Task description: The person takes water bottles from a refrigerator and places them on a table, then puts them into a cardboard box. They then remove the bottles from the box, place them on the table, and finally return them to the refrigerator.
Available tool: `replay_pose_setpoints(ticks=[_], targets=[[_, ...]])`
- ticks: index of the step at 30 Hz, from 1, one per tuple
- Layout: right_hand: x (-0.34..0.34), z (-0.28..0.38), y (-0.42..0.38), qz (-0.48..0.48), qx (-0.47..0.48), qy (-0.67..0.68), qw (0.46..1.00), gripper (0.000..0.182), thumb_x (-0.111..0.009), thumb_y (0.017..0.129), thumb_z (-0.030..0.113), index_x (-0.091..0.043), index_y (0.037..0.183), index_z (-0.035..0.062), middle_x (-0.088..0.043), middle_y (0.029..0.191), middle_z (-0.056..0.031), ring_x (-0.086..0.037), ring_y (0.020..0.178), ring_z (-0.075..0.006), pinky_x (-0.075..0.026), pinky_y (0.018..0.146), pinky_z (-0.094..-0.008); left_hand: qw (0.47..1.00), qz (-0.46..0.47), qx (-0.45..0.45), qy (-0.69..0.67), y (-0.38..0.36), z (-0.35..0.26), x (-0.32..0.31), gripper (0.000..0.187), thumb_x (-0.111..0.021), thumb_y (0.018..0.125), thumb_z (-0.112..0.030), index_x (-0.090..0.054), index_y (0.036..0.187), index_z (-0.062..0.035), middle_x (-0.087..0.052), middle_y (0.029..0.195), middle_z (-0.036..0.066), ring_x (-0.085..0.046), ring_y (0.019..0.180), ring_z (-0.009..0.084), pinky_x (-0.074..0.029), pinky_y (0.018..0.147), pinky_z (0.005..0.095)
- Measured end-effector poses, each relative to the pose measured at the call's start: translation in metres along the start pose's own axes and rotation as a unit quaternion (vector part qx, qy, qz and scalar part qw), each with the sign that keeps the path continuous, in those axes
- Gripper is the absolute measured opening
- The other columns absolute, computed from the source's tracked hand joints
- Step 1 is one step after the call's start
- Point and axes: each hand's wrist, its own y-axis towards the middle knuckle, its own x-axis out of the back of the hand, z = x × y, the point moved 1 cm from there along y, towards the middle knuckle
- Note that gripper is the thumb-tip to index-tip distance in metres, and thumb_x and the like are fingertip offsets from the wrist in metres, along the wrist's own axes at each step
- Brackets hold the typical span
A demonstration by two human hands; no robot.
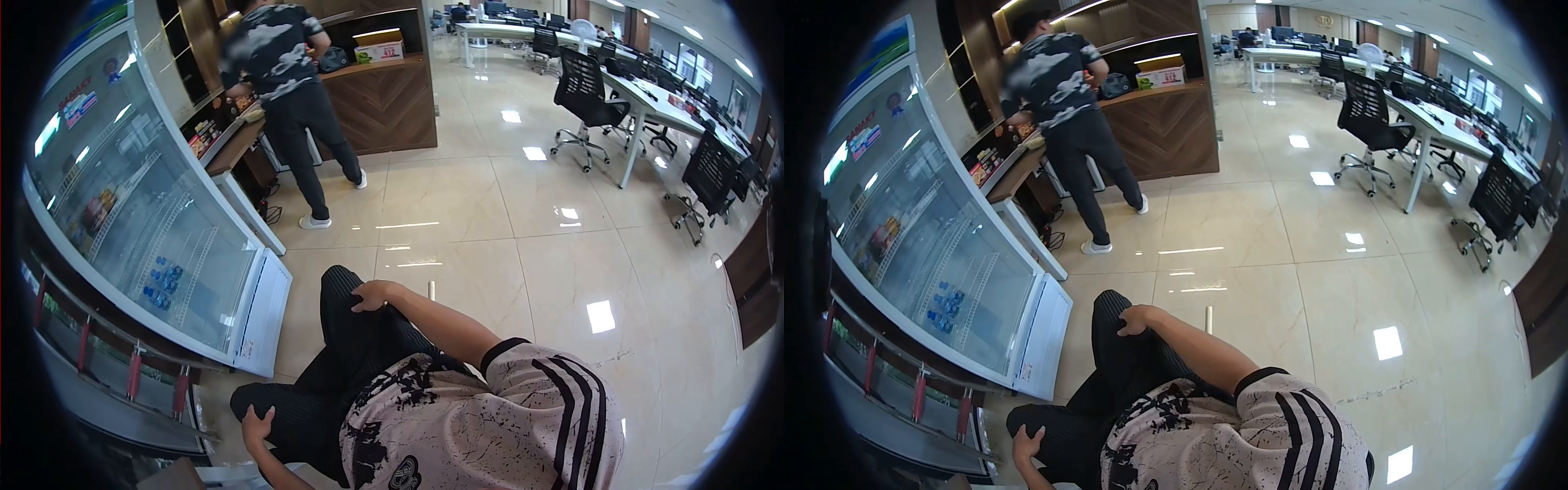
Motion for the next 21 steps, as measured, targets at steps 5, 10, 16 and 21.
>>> replay_pose_setpoints(ticks=[5,10,16,21], targets=[[-0.001,0.012,0.012,0.003,0.053,-0.017,0.998,0.071,-0.054,0.080,0.050,-0.039,0.132,0.0029,-0.044,0.131,-0.0187,-0.043,0.120,-0.0323,-0.034,0.101,-0.0367,0.999,-0.038,0.023,-0.009,-0.024,0.020,-0.005,0.084,-0.064,0.072,-0.050,-0.037,0.131,0.0029,-0.046,0.127,0.026,-0.043,0.119,0.0380,-0.034,0.101,0.0400],[-0.005,0.023,0.035,0.022,0.092,-0.022,0.995,0.072,-0.053,0.081,0.051,-0.038,0.133,0.0036,-0.040,0.134,-0.0179,-0.040,0.123,-0.0315,-0.032,0.103,-0.0365,0.997,-0.064,0.048,-0.023,-0.054,0.038,-0.010,0.086,-0.063,0.071,-0.052,-0.037,0.130,0.0037,-0.047,0.126,0.026,-0.044,0.118,0.0380,-0.034,0.100,0.0399],[-0.011,0.039,0.059,0.039,0.136,-0.027,0.990,0.073,-0.053,0.081,0.052,-0.037,0.134,0.0040,-0.039,0.136,-0.0175,-0.038,0.125,-0.0313,-0.030,0.104,-0.0363,0.991,-0.080,0.097,-0.039,-0.087,0.052,-0.022,0.087,-0.062,0.071,-0.054,-0.038,0.129,0.0052,-0.047,0.125,0.027,-0.045,0.118,0.0374,-0.035,0.100,0.0394],[-0.021,0.056,0.082,0.043,0.203,-0.056,0.977,0.075,-0.053,0.080,0.052,-0.036,0.134,0.0020,-0.040,0.134,-0.0199,-0.038,0.124,-0.0324,-0.030,0.104,-0.0368,0.983,-0.093,0.146,-0.060,-0.114,0.061,-0.033,0.088,-0.062,0.070,-0.055,-0.038,0.129,0.0058,-0.048,0.123,0.028,-0.046,0.116,0.0381,-0.036,0.099,0.0399]])
